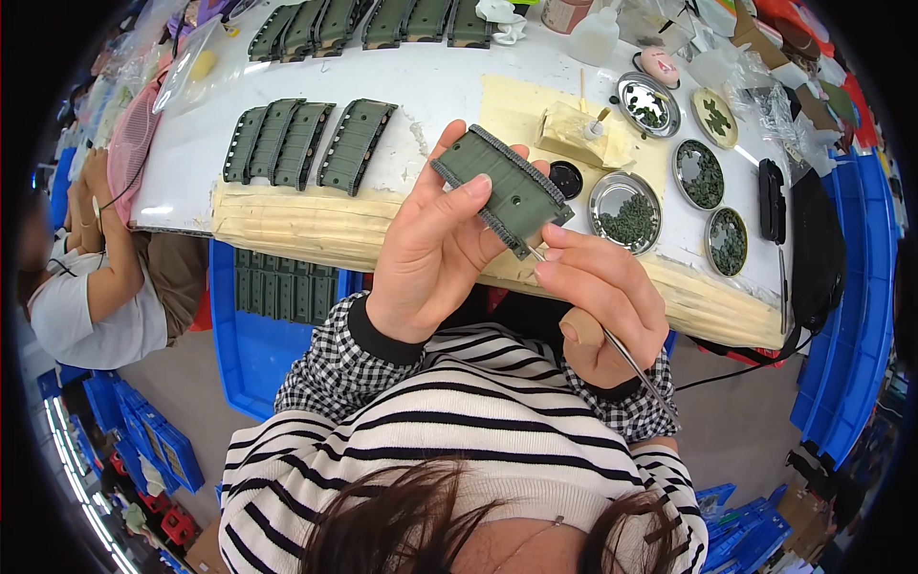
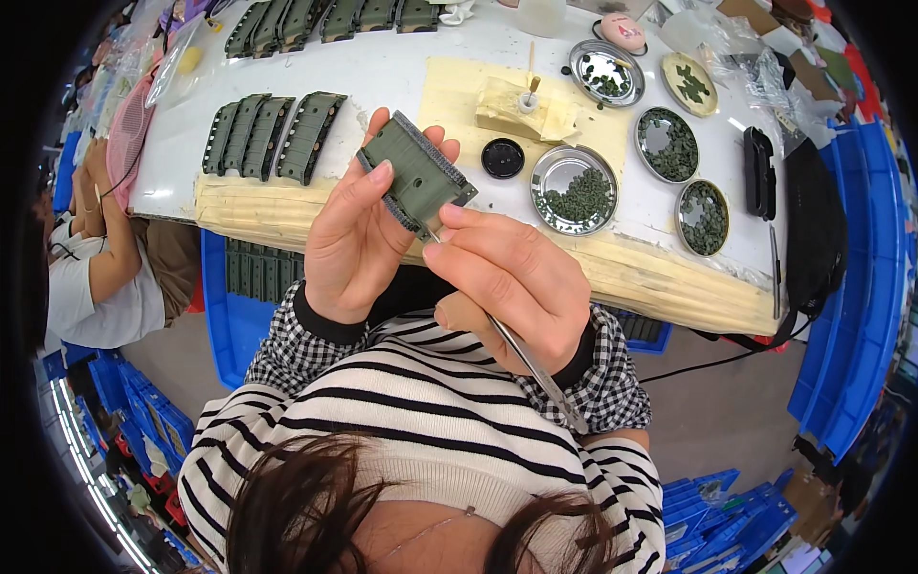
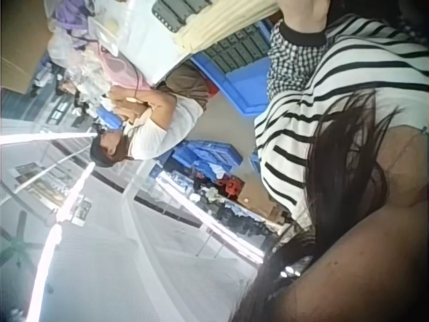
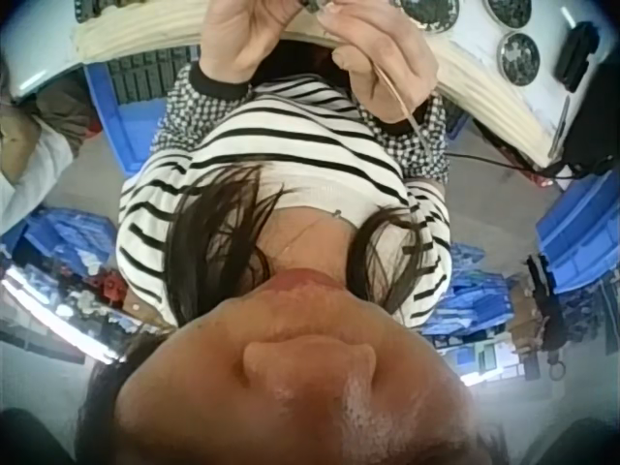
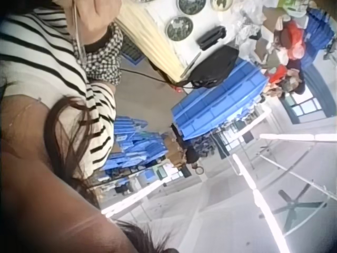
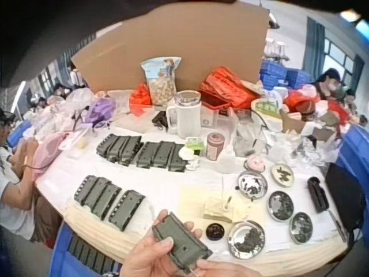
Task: Assembling small plastic parts of a toy tank model using tweezers and glue at a factory workstation.
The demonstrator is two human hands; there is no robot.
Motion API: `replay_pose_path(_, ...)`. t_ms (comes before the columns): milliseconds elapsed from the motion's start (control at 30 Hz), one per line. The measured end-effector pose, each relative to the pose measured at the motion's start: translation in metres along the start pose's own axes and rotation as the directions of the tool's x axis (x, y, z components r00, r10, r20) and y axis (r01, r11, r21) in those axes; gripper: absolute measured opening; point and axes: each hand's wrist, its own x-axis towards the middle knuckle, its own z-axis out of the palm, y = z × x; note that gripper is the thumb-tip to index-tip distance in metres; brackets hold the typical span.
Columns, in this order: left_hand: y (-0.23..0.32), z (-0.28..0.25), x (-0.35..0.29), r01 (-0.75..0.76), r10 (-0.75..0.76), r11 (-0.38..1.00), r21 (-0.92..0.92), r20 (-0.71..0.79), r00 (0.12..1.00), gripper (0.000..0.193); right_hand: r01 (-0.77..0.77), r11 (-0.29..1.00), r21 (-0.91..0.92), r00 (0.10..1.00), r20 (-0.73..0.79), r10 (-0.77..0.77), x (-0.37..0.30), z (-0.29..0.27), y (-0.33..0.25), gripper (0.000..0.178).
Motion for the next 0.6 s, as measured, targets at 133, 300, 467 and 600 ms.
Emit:
replay_pose_path(133,0.0012,-0.0012,-0.0011,0.008,-0.008,1.0,-0.011,0.021,1.0,0.043,0.011,1.0,-0.001,1.0,-0.001,-0.011,0.0,0.0004,0.0005,0.039)
replay_pose_path(300,0.0027,-0.0004,-0.0022,0.013,-0.013,1.0,0.003,0.028,1.0,0.044,0.014,1.0,-0.012,1.0,0.019,-0.014,0.0024,-0.0026,-0.0042,0.039)
replay_pose_path(467,0.0024,-0.0016,-0.003,0.009,-0.009,1.0,-0.021,0.025,1.0,0.044,0.017,0.999,-0.032,0.999,0.036,-0.016,-0.0011,0.0007,-0.003,0.03)
replay_pose_path(600,0.0019,-0.0027,-0.0026,0.018,-0.016,0.999,-0.041,0.027,0.999,0.044,0.032,0.999,-0.02,0.999,0.002,-0.032,0.0009,0.0021,-0.003,0.039)
